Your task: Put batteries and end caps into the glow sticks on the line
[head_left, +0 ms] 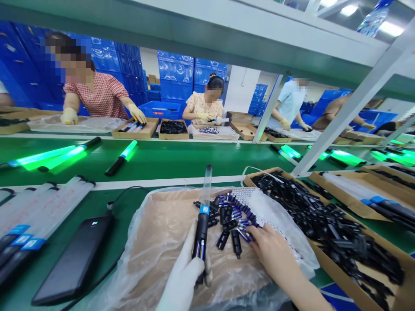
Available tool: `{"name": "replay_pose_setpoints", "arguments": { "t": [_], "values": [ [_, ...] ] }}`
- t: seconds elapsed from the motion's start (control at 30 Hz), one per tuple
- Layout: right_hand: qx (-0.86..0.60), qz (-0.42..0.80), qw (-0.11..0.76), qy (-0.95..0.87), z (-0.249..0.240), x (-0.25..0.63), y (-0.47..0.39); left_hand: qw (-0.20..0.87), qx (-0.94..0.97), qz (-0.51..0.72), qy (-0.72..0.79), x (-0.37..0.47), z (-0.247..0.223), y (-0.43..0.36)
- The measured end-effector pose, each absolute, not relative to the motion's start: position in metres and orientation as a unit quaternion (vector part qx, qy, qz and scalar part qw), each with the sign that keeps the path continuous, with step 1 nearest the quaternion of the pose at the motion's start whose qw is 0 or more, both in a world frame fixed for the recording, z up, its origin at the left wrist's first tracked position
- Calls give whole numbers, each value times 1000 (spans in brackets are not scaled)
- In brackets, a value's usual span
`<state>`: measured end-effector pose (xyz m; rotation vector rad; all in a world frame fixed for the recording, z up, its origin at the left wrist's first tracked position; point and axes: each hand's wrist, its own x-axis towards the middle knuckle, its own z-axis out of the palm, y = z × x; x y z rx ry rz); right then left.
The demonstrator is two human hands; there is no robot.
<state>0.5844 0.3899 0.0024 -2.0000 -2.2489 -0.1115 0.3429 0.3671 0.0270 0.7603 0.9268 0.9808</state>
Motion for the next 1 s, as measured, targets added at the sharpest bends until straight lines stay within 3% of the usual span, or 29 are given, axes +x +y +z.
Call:
{"name": "replay_pose_setpoints", "arguments": {
  "t": [0.23,0.63,0.87,1.0],
  "values": [
    [-650,-64,76,-754,-7,588,399,704,310,436,467,346,28,360],
    [-676,79,-29,-732,20,581,392,703,339,463,420,341,26,361],
    [-679,158,28,-716,29,583,393,691,336,476,427,344,25,363],
    [-661,129,4,-739,22,580,393,699,331,461,435,343,23,364]
  ]
}}
